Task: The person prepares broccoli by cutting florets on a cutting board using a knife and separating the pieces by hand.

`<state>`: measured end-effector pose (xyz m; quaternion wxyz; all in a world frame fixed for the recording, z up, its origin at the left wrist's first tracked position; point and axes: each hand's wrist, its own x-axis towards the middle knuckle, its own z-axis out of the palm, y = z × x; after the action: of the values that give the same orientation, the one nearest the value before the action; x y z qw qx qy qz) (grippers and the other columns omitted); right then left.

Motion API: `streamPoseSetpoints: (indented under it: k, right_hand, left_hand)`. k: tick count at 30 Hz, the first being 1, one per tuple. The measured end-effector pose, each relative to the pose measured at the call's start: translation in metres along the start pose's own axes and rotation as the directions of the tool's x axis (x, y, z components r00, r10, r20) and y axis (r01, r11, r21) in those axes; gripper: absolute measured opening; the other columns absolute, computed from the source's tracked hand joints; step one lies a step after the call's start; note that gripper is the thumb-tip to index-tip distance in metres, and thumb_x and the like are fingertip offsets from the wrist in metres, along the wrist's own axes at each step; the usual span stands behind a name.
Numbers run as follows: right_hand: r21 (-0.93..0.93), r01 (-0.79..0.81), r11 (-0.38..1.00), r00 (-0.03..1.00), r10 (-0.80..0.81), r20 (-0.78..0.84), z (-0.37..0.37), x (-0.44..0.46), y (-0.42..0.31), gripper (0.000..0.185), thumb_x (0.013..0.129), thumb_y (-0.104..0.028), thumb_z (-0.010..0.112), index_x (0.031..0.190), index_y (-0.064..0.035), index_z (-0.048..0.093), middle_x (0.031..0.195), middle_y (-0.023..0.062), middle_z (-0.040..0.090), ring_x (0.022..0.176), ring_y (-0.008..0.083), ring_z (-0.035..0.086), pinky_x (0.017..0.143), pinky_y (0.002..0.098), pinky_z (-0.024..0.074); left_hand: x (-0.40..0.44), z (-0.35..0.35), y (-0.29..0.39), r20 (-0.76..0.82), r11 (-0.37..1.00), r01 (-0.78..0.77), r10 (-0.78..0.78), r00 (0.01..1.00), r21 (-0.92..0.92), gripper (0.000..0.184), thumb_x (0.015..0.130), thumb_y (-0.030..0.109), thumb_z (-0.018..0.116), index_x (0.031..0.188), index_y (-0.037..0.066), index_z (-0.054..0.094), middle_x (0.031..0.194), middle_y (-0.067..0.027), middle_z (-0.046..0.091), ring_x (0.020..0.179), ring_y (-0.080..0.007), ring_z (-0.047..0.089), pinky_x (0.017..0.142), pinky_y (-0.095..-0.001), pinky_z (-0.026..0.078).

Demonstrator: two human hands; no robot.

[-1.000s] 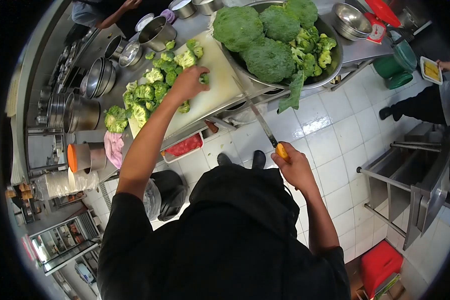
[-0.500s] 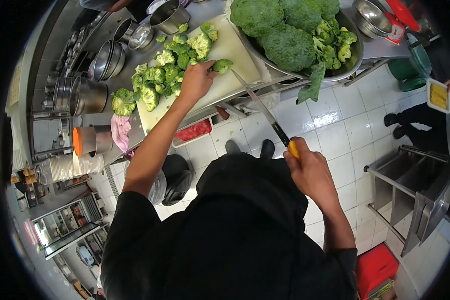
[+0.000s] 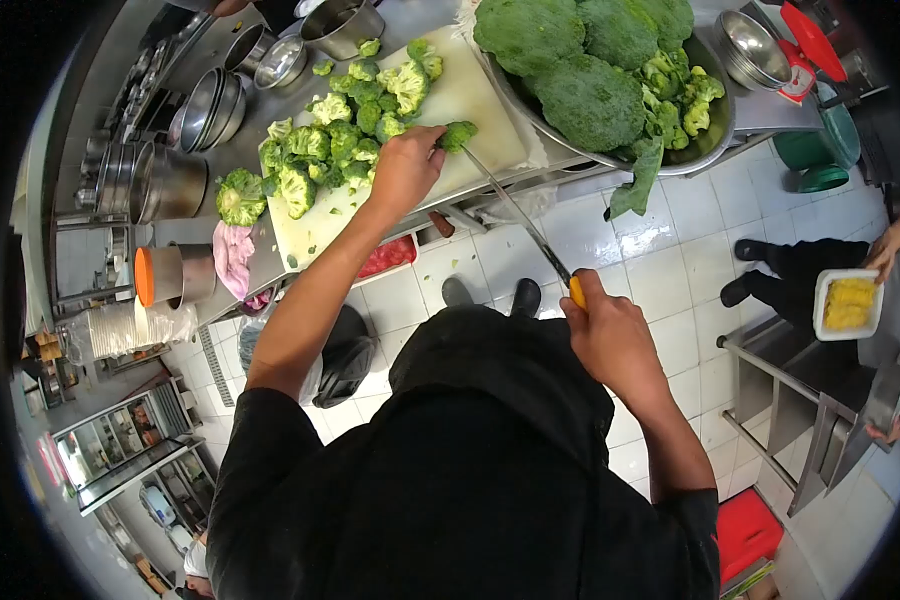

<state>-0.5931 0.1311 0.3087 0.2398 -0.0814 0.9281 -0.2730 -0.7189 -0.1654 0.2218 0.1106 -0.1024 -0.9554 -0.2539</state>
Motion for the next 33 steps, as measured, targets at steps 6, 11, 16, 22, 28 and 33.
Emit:
streamPoseSetpoints:
  k: [6, 11, 16, 22, 28, 33]
  right_hand:
    - [-0.119, 0.061, 0.991, 0.996, -0.053, 0.069, -0.003, 0.019, -0.007, 0.027, 0.095, -0.021, 0.056, 0.11, -0.0006, 0.046, 0.08, 0.0295, 0.065, 0.079, 0.05, 0.063, 0.075, 0.056, 0.0492]
    - [-0.143, 0.032, 0.989, 0.994, -0.017, 0.106, -0.019, 0.029, -0.014, 0.028, 0.094, -0.022, 0.057, 0.11, -0.0016, 0.047, 0.083, 0.0295, 0.065, 0.086, 0.0493, 0.062, 0.077, 0.0567, 0.0482]
    - [0.029, -0.049, 0.998, 0.994, 0.046, 0.094, -0.009, 0.002, 0.006, 0.031, 0.093, -0.026, 0.059, 0.115, -0.0048, 0.051, 0.085, 0.0282, 0.065, 0.088, 0.0482, 0.062, 0.076, 0.0541, 0.0473]
    - [0.241, -0.116, 0.963, 0.99, 0.094, 0.103, 0.01, -0.001, 0.007, 0.034, 0.094, -0.028, 0.059, 0.119, -0.0052, 0.052, 0.09, 0.0298, 0.065, 0.091, 0.0494, 0.061, 0.08, 0.0539, 0.0477]
    - [0.309, -0.117, 0.944, 0.991, 0.092, 0.094, 0.025, 0.006, 0.002, 0.035, 0.094, -0.029, 0.061, 0.116, -0.0034, 0.054, 0.085, 0.0273, 0.066, 0.089, 0.0483, 0.062, 0.077, 0.052, 0.0478]
    - [0.384, -0.159, 0.91, 0.987, 0.141, 0.076, 0.02, 0.009, 0.006, 0.031, 0.094, -0.027, 0.062, 0.111, -0.0015, 0.055, 0.082, 0.0278, 0.065, 0.084, 0.0481, 0.063, 0.072, 0.0497, 0.048]
  left_hand:
    - [-0.001, 0.007, -0.007, 0.04, 0.997, -0.034, 0.031, 0.999, 0.076, 0.032, 0.08, 0.006, 0.061, 0.111, 0.0, 0.065, 0.099, -0.0189, 0.067, 0.084, -0.0379, 0.066, 0.077, -0.0448, 0.055]
    - [0.004, 0.001, -0.007, -0.101, 1.0, -0.011, 0.013, 0.995, 0.011, 0.028, 0.078, 0.005, 0.063, 0.104, -0.001, 0.068, 0.096, -0.0199, 0.068, 0.08, -0.038, 0.066, 0.075, -0.0448, 0.055]
    - [0.027, -0.034, 0.01, -0.349, 0.964, 0.109, -0.191, 0.917, -0.241, 0.03, 0.076, 0.005, 0.066, 0.105, -0.001, 0.071, 0.089, -0.0193, 0.07, 0.073, -0.0299, 0.069, 0.071, -0.0376, 0.056]
    - [0.117, -0.039, 0.137, -0.35, 0.906, -0.346, 0.251, 0.903, -0.245, 0.032, 0.077, 0.008, 0.07, 0.108, 0.0, 0.07, 0.09, -0.016, 0.071, 0.078, -0.0233, 0.07, 0.073, -0.0319, 0.056]
    - [0.163, 0.03, 0.199, -0.317, 0.868, -0.426, 0.341, 0.885, -0.255, 0.029, 0.076, 0.012, 0.066, 0.103, 0.004, 0.072, 0.094, -0.0162, 0.067, 0.088, -0.0342, 0.066, 0.083, -0.0419, 0.052]
    - [0.158, -0.02, 0.128, -0.618, 0.933, -0.342, 0.203, 0.759, -0.115, 0.027, 0.074, 0.018, 0.069, 0.097, 0.007, 0.074, 0.102, -0.0147, 0.066, 0.095, -0.0321, 0.064, 0.083, -0.0403, 0.052]
